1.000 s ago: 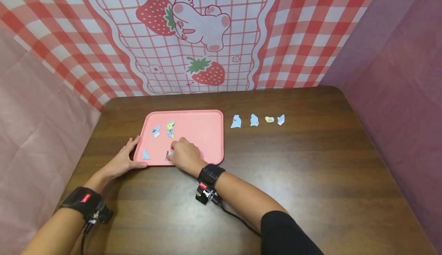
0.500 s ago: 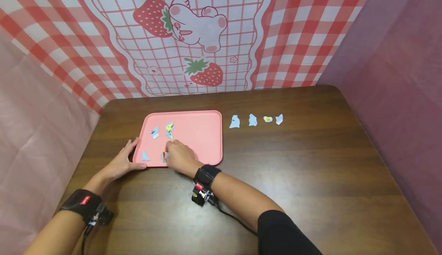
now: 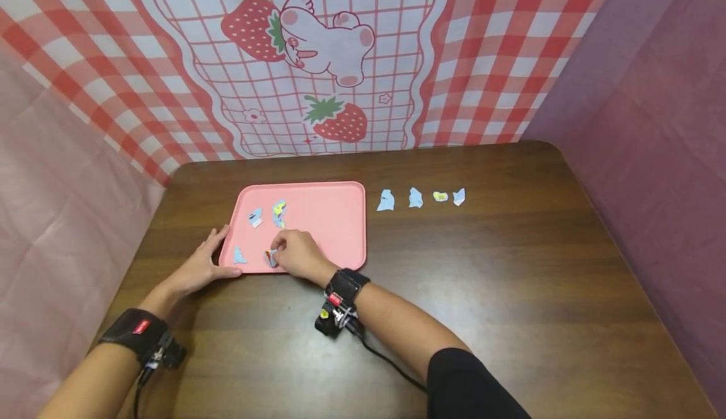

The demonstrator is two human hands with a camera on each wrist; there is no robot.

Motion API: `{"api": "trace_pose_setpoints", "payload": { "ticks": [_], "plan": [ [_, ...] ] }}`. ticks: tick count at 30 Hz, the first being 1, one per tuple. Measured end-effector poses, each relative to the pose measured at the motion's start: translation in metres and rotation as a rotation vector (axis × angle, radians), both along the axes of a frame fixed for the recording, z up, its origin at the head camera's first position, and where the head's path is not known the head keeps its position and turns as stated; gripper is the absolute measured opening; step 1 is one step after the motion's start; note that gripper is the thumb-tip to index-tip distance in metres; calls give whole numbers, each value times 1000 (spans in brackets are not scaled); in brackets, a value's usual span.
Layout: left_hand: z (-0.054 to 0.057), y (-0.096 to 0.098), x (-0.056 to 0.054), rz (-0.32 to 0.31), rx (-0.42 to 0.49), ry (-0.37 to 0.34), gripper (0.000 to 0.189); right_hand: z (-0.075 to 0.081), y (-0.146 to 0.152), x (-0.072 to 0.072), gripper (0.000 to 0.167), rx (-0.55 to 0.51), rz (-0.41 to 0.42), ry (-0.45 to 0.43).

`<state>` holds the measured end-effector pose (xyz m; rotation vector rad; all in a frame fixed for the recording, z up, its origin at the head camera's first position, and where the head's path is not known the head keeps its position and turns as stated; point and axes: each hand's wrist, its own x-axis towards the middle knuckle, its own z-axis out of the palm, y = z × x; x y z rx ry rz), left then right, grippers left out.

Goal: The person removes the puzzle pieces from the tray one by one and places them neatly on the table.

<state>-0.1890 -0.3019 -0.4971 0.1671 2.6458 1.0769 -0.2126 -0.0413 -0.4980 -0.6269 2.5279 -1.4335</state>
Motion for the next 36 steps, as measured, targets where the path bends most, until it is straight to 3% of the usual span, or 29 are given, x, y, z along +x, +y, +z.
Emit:
{"api": "trace_pose_setpoints", "payload": {
  "ticks": [15, 24, 36],
  "plan": [
    [4, 5, 1, -5, 17, -14, 117, 16, 23, -2, 11, -41, -85, -54],
    [5, 4, 3, -9, 4, -16, 117, 22, 43, -4, 12, -123, -130, -105],
    [5, 4, 3, -9, -6, -22, 118, 18, 62, -12, 14, -205, -204, -118]
  ]
}}
